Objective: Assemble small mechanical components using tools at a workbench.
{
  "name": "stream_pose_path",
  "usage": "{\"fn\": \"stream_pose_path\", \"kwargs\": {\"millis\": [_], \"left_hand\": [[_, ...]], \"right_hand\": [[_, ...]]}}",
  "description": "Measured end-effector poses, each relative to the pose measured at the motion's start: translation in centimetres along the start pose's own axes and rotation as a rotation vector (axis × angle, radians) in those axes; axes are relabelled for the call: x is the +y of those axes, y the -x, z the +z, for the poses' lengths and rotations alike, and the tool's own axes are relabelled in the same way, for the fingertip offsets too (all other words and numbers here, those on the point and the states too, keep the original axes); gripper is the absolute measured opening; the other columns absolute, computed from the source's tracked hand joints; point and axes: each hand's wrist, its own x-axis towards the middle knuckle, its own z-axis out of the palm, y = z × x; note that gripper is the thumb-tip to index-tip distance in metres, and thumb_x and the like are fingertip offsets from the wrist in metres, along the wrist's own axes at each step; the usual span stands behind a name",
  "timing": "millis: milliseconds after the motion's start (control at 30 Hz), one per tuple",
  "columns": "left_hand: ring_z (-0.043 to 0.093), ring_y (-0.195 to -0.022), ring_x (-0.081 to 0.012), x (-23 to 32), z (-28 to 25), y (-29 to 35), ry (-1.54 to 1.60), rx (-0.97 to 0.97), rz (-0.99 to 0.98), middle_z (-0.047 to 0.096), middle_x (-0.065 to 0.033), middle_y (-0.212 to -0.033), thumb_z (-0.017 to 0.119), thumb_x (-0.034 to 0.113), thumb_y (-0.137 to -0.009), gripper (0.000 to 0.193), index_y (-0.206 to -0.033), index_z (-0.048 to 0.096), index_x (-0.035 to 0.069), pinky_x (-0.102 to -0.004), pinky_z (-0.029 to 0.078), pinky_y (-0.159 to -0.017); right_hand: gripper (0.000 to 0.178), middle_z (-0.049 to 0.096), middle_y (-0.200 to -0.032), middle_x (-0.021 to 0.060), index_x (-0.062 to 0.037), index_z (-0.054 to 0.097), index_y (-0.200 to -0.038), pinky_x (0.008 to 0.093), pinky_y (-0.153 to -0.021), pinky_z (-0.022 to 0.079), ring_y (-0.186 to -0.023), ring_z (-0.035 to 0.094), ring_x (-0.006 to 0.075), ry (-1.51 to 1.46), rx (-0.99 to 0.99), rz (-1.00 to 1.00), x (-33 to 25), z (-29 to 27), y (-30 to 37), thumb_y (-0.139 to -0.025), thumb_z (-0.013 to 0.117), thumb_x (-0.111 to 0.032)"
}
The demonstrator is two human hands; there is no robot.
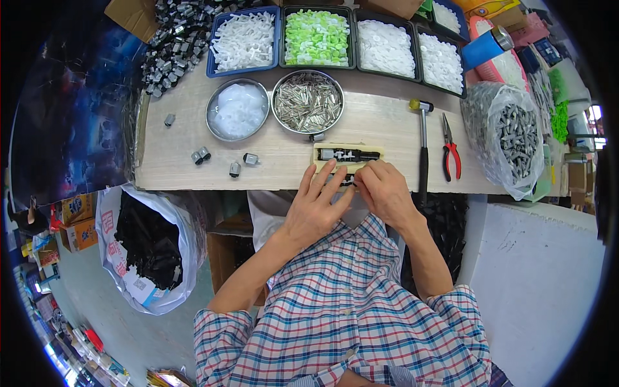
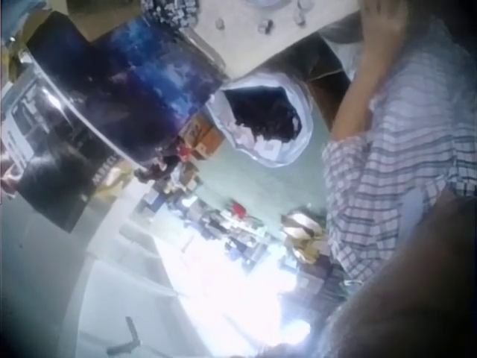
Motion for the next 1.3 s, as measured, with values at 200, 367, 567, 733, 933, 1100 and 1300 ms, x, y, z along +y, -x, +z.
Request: {"fn": "stream_pose_path", "kwargs": {"millis": [200,367,567,733,933,1100,1300], "left_hand": [[0.043,-0.141,-0.038,-0.8,-0.2,-0.6,0.01,-0.033,0.061,0.053,-0.0165,-0.144,0.079,0.017,-0.076,0.043,-0.118,0.07,0.01,-0.0583,0.032,-0.117],[0.043,-0.141,-0.038,-1.4,-0.2,-0.8,0.009,-0.061,0.083,0.053,-0.016,-0.144,0.078,0.02,-0.078,0.041,-0.117,0.071,0.009,-0.0583,0.033,-0.117],[0.043,-0.142,-0.0357,-1.8,0.0,-1.0,-0.07,-0.117,0.139,0.054,-0.0132,-0.145,0.068,0.018,-0.085,0.024,-0.108,0.071,0.011,-0.0609,0.031,-0.117],[0.043,-0.143,-0.0351,-1.8,0.3,-1.0,-0.109,-0.112,0.165,0.054,-0.0125,-0.147,0.062,0.018,-0.088,0.023,-0.11,0.069,0.013,-0.0621,0.029,-0.117],[0.045,-0.142,-0.0347,-1.6,1.3,0.4,-0.157,-0.044,0.116,0.055,-0.012,-0.147,0.062,0.017,-0.089,0.024,-0.113,0.068,0.014,-0.0617,0.028,-0.117],[0.049,-0.139,-0.0332,-2.0,1.3,-0.1,-0.175,-0.042,0.236,0.062,-0.0101,-0.139,0.063,0.016,-0.09,0.022,-0.11,0.068,0.008,-0.062,0.027,-0.118],[0.049,-0.139,-0.0313,-2.3,1.5,0.2,-0.085,-0.051,0.228,0.06,-0.0114,-0.14,0.062,0.015,-0.09,0.024,-0.113,0.066,0.007,-0.0596,0.027,-0.12]], "right_hand": [[0.016,0.06,-0.09,0.0139,-0.0018,0.06,-0.093,0.0424,-0.074,0.052,-0.082,0.061,0.0332,0.002,0.009,0.005,0.1,0.1,-0.2,-0.082,0.072,-0.003],[0.02,0.058,-0.088,0.013,-0.0019,0.059,-0.093,0.0418,-0.074,0.052,-0.082,0.06,0.0324,0.024,-0.087,-0.007,0.2,0.2,-0.4,-0.077,0.073,-0.004],[0.02,0.058,-0.087,0.0126,-0.0018,0.06,-0.093,0.0406,-0.072,0.052,-0.083,0.061,0.0316,-0.056,-0.069,-0.001,0.5,0.1,-0.4,-0.077,0.073,-0.003],[0.013,0.061,-0.086,0.0132,-0.0008,0.063,-0.093,0.0394,-0.07,0.052,-0.079,0.062,0.0319,-0.217,0.123,0.15,0.1,-0.8,1.1,-0.083,0.07,0.001],[0.008,0.064,-0.088,0.0133,0.0006,0.064,-0.098,0.0327,-0.07,0.051,-0.074,0.063,0.0262,0.004,0.541,0.448,2.2,-2.7,7.4,-0.09,0.067,0.001],[0.026,0.063,-0.103,0.0157,0.0035,0.059,-0.118,0.035,-0.085,0.049,-0.092,0.061,0.0258,0.15,0.696,0.917,9.4,-1.8,16.9,-0.102,0.06,-0.017],[0.058,0.053,-0.13,0.0249,-0.0019,0.047,-0.137,0.0545,-0.097,0.047,-0.117,0.054,0.0472,0.457,0.038,1.329,13.1,6.3,28.6,-0.095,0.065,-0.039]]}}
